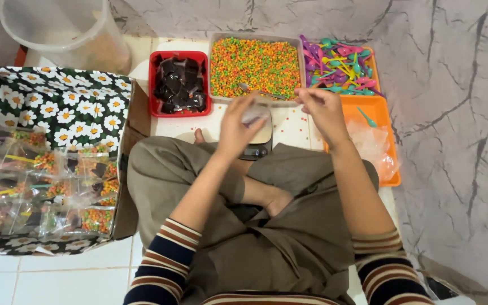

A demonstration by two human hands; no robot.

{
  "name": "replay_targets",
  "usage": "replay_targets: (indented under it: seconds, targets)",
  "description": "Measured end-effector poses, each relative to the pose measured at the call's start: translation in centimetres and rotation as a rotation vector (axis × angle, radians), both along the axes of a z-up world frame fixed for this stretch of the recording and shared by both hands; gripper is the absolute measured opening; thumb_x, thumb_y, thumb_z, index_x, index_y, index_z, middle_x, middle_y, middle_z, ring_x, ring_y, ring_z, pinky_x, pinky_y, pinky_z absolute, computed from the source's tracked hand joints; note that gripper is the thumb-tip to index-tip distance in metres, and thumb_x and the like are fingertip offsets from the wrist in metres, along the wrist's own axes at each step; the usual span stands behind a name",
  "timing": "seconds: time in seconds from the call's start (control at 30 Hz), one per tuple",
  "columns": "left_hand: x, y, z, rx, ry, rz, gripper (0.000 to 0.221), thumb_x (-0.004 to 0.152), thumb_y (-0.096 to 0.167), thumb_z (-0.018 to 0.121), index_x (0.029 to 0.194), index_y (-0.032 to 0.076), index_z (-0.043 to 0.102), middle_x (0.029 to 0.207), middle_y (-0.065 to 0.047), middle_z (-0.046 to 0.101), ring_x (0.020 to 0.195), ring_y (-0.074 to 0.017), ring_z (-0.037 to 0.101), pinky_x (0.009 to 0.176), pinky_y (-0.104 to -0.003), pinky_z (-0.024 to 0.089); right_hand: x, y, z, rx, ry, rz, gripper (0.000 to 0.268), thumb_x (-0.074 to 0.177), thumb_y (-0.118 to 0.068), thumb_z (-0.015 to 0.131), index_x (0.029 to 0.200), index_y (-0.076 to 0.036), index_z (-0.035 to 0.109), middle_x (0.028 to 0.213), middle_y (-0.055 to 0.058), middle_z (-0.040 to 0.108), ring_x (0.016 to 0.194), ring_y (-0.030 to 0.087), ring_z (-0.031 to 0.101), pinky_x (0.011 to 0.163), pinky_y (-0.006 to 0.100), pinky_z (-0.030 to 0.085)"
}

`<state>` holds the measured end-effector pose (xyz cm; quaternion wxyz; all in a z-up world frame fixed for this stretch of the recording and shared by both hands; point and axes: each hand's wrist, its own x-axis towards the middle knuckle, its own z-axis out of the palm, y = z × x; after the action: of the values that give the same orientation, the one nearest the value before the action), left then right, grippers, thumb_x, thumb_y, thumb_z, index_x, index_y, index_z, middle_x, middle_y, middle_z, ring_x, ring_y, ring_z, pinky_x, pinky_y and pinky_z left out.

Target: The person scoops small multicolored food pellets into small plastic bags, weighs the bags on a digital scale, and seals them using a heat sealer or tape while sitting on the floor.

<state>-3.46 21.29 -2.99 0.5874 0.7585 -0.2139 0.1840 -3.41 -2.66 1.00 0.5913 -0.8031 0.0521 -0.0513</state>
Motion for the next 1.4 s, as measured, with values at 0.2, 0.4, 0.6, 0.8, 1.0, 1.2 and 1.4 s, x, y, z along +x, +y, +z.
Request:
replay_targets:
  seconds: [0.2, 0.4, 0.6, 0.8, 1.0, 1.2, 1.4]
  targets:
    - [7.8, 3.5, -3.4, 0.099, -0.002, 0.094, 0.063, 0.077, 0.009, 0.091, 0.136, 0.014, 0.068, 0.107, -0.015, 0.072, 0.102, -0.0371, 0.072, 0.093, -0.047, 0.056, 10.2, -4.4, -16.7, -0.593, 0.060, 0.076, 0.017, 0.095, -0.030, 0.073, 0.103, -0.019, 0.083, 0.096, 0.010, 0.078, 0.095, 0.034, 0.074, 0.086, 0.044, 0.058]
    - [13.5, 4.8, -5.1, 0.184, 0.078, 0.177, 0.051, 0.079, 0.020, 0.093, 0.126, 0.012, 0.074, 0.102, -0.013, 0.076, 0.102, -0.0347, 0.072, 0.092, -0.045, 0.057, 16.8, -6.4, -27.8, -0.989, 0.276, 0.186, 0.019, 0.092, -0.032, 0.064, 0.100, -0.035, 0.080, 0.103, 0.000, 0.078, 0.106, 0.033, 0.072, 0.092, 0.050, 0.058]
    - [18.1, 4.4, -7.7, 0.191, 0.108, 0.237, 0.055, 0.077, 0.024, 0.095, 0.124, 0.006, 0.074, 0.106, -0.016, 0.076, 0.107, -0.0365, 0.070, 0.097, -0.046, 0.055, 19.6, -5.4, -31.2, -1.356, 0.244, 0.299, 0.026, 0.092, -0.051, 0.067, 0.106, -0.037, 0.082, 0.123, 0.002, 0.067, 0.126, 0.030, 0.046, 0.110, 0.046, 0.039]
    - [20.4, 4.9, -7.4, 0.153, 0.166, 0.249, 0.067, 0.079, 0.020, 0.096, 0.136, 0.004, 0.064, 0.117, -0.015, 0.069, 0.113, -0.0354, 0.063, 0.100, -0.044, 0.051, 21.4, -5.2, -27.8, -1.133, 0.309, 0.420, 0.009, 0.091, -0.036, 0.073, 0.092, -0.029, 0.079, 0.118, 0.005, 0.063, 0.118, 0.033, 0.051, 0.097, 0.044, 0.051]
    - [21.2, 5.4, -7.1, 0.143, 0.250, 0.275, 0.071, 0.080, 0.019, 0.096, 0.139, 0.003, 0.060, 0.121, -0.016, 0.066, 0.116, -0.0362, 0.060, 0.102, -0.045, 0.050, 23.9, -2.8, -19.3, -0.106, 0.125, 0.147, 0.018, 0.111, -0.024, 0.063, 0.106, -0.007, 0.066, 0.092, 0.009, 0.076, 0.081, 0.017, 0.075, 0.069, 0.029, 0.063]
    - [21.8, 5.3, -7.4, 0.252, 0.173, 0.276, 0.066, 0.080, 0.016, 0.090, 0.137, 0.004, 0.058, 0.118, -0.011, 0.066, 0.105, -0.0288, 0.062, 0.095, -0.037, 0.051, 27.6, 2.1, -17.7, -0.101, -0.234, -0.077, 0.017, 0.103, -0.015, 0.068, 0.103, 0.000, 0.074, 0.084, 0.004, 0.075, 0.074, 0.010, 0.071, 0.067, 0.022, 0.055]
    - [22.6, 5.7, -7.7, 0.257, 0.224, 0.217, 0.068, 0.079, 0.017, 0.091, 0.137, 0.004, 0.058, 0.114, -0.011, 0.067, 0.098, -0.0253, 0.063, 0.088, -0.035, 0.053, 27.2, 4.0, -22.3, -0.199, -0.002, 0.061, 0.020, 0.103, -0.020, 0.063, 0.112, -0.008, 0.076, 0.089, 0.001, 0.079, 0.080, 0.010, 0.076, 0.071, 0.023, 0.061]
